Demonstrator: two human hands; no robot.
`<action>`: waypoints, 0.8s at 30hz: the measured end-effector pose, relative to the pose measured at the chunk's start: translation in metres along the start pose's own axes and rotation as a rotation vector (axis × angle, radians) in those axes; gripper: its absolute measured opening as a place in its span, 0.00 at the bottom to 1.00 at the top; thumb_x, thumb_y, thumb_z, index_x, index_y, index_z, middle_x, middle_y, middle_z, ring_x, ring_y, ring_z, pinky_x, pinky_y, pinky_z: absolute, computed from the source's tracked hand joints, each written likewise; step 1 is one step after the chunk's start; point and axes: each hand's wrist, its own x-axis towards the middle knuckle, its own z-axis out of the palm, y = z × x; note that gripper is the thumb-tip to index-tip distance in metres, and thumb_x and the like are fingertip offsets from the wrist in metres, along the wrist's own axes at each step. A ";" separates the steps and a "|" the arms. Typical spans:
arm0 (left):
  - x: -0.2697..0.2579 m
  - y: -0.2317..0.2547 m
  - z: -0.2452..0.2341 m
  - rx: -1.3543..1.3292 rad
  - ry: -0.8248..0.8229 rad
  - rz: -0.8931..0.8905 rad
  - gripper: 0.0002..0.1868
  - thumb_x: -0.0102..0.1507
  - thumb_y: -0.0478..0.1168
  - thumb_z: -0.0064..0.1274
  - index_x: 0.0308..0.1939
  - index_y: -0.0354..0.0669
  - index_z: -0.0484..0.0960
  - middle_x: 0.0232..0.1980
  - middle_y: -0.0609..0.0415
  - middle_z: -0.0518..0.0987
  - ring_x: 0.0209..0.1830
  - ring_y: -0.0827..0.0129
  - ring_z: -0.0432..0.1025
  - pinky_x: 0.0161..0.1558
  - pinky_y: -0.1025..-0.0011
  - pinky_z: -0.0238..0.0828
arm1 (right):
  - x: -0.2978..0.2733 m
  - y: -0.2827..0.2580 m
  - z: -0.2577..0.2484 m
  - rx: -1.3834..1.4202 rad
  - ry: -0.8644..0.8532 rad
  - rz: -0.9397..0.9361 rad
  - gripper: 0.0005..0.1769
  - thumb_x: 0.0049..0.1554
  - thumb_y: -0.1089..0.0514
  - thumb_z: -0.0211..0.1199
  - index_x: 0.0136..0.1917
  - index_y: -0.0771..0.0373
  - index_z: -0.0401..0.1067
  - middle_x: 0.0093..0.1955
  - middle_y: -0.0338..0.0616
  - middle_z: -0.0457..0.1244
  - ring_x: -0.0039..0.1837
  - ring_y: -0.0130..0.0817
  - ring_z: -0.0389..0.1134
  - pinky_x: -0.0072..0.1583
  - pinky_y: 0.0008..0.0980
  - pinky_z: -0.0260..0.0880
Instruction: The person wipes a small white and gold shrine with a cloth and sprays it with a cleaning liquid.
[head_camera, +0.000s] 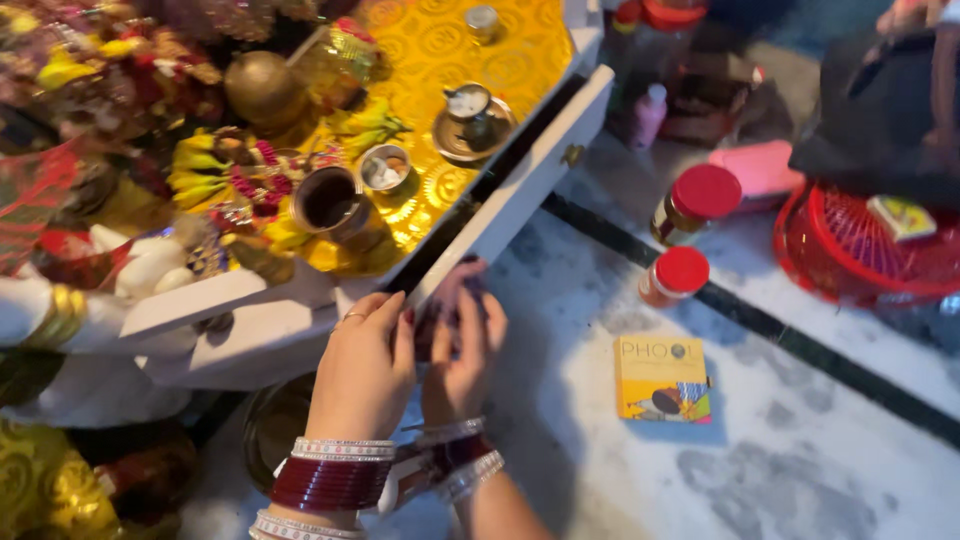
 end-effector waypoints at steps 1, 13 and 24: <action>0.002 0.004 0.001 -0.019 -0.066 -0.064 0.15 0.66 0.42 0.47 0.46 0.36 0.86 0.49 0.42 0.82 0.48 0.46 0.75 0.50 0.56 0.71 | -0.004 0.000 0.004 -0.028 -0.013 -0.005 0.22 0.61 0.63 0.58 0.69 0.64 0.67 0.73 0.59 0.55 0.67 0.49 0.65 0.62 0.39 0.70; 0.001 0.015 -0.003 0.022 -0.169 0.059 0.18 0.67 0.44 0.45 0.41 0.38 0.88 0.48 0.40 0.81 0.47 0.47 0.75 0.49 0.58 0.71 | -0.007 -0.005 -0.005 -0.001 -0.082 -0.112 0.17 0.61 0.65 0.60 0.63 0.65 0.74 0.68 0.56 0.60 0.66 0.51 0.67 0.65 0.40 0.69; 0.001 -0.002 -0.006 -0.121 -0.187 -0.006 0.18 0.66 0.43 0.45 0.45 0.35 0.86 0.48 0.45 0.82 0.46 0.53 0.77 0.49 0.63 0.71 | -0.002 0.002 -0.027 0.051 -0.259 0.009 0.24 0.53 0.73 0.57 0.63 0.66 0.74 0.60 0.51 0.62 0.57 0.48 0.70 0.57 0.39 0.74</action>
